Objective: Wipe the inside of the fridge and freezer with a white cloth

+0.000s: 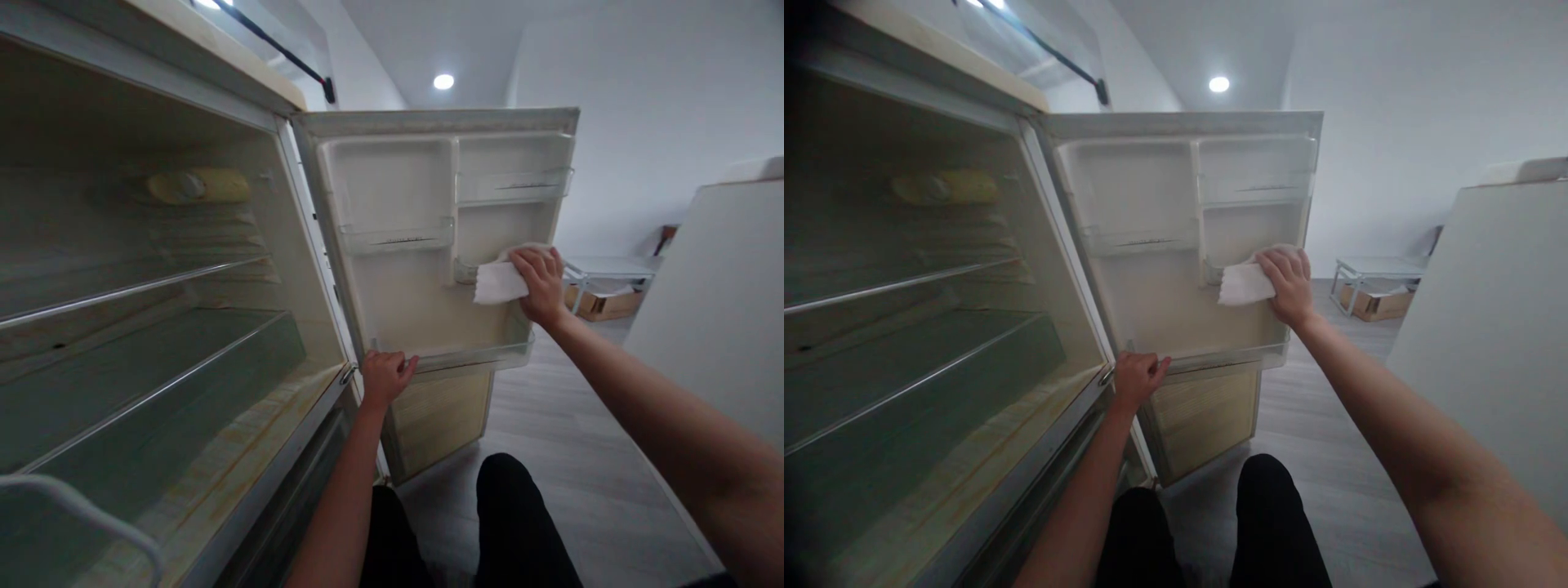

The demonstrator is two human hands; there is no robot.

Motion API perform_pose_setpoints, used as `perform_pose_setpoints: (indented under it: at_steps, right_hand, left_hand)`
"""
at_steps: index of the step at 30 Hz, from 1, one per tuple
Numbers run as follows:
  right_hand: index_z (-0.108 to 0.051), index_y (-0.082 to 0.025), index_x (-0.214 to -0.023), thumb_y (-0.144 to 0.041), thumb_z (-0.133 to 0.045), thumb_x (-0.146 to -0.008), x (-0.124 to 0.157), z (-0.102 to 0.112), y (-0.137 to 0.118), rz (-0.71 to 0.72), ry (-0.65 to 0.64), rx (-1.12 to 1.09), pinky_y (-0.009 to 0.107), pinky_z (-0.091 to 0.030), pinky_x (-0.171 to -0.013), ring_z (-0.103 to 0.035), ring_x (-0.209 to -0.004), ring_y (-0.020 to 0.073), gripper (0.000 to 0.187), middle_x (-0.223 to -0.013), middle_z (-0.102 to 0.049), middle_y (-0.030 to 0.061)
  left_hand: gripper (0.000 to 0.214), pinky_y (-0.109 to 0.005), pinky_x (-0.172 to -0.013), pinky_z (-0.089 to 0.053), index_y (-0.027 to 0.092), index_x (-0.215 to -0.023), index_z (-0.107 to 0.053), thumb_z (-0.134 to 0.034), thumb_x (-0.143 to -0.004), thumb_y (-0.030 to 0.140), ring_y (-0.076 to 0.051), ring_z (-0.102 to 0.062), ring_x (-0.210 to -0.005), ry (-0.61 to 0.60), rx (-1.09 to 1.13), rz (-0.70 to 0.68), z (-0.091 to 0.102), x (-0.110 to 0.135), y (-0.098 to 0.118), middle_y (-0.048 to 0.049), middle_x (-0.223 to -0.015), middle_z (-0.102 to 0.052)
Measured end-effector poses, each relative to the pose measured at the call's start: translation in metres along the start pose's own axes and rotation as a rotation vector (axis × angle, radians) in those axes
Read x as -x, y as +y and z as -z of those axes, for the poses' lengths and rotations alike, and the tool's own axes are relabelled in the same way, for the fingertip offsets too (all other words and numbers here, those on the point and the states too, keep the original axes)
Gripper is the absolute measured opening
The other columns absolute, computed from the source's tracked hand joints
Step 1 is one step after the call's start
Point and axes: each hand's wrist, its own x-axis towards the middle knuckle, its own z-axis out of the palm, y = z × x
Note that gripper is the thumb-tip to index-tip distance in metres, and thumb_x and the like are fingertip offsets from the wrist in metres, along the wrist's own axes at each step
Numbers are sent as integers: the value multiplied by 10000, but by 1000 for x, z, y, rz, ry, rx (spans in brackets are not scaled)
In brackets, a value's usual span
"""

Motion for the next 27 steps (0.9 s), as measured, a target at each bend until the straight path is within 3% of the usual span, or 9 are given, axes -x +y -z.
perform_pose_setpoints:
  at_steps: [2,4,8,11,14,17,23,25,27]
  right_hand:
    - [-505,-208,-1473,-325,-357,-986,0,-2,-32,-13,105,-94,646,-204,-1182,-437,-1384,341,523,-1418,-559,136]
    - [-462,-223,-1514,-307,-340,-999,-4,-11,-72,87,114,-193,623,-199,-1201,-367,-1460,321,536,-1504,-498,131]
    - [-486,-195,-1511,-203,-476,-953,-25,-52,-150,468,-235,-236,529,-295,-1182,-317,-1498,308,558,-1608,-374,147]
    - [-501,-124,-1490,-153,-613,-850,-43,-91,-183,454,-426,-197,508,-371,-1118,-358,-1466,350,651,-1631,-302,190]
    - [-390,-81,-1551,-326,-730,-812,-57,-117,-192,479,-431,-238,544,-320,-1151,-237,-1514,386,850,-1659,-203,204]
    - [-283,-17,-1579,-499,-694,-841,-70,-125,-191,511,-420,-291,507,-351,-1143,-228,-1520,378,973,-1659,-157,240]
    - [-247,-124,-1619,-135,-464,-900,-104,-110,-194,424,-517,-130,424,-538,-893,-567,-1280,324,751,-1679,-161,144]
    - [-308,-127,-1599,-81,-373,-924,-110,-107,-191,428,-528,-91,418,-552,-827,-624,-1186,308,679,-1675,-189,129]
    - [-395,-94,-1552,-62,-328,-945,-109,-105,-181,472,-525,-77,435,-541,-870,-614,-1197,309,611,-1667,-221,134]
  left_hand:
    - [505,-368,-753,-363,227,-589,-565,-469,-994,514,-183,-619,-600,-4,13,2,0,1,-1,-8,-577,-661]
    - [491,-371,-761,-367,226,-593,-574,-486,-989,502,-185,-615,-602,-9,30,5,0,2,-2,-11,-585,-663]
    - [469,-381,-765,-369,227,-588,-583,-535,-966,501,-200,-622,-612,-11,32,18,2,4,-2,-25,-582,-659]
    - [463,-384,-757,-358,229,-598,-581,-524,-980,482,-198,-633,-621,-27,31,13,5,6,-2,-16,-576,-659]
    - [443,-386,-753,-353,229,-606,-579,-531,-982,460,-194,-633,-624,-37,44,7,8,6,-2,-14,-589,-669]
    - [440,-385,-743,-352,234,-601,-571,-544,-972,469,-193,-624,-615,-46,61,6,9,7,-3,-14,-585,-667]
    - [444,-383,-763,-362,234,-584,-554,-551,-961,468,-193,-626,-617,-23,60,23,5,9,-4,-13,-581,-666]
    - [438,-384,-766,-364,234,-584,-555,-554,-959,462,-197,-631,-621,-22,60,22,5,9,-4,-12,-576,-664]
    - [435,-385,-767,-365,234,-587,-558,-557,-958,461,-200,-638,-628,-22,62,14,5,9,-4,-12,-578,-666]
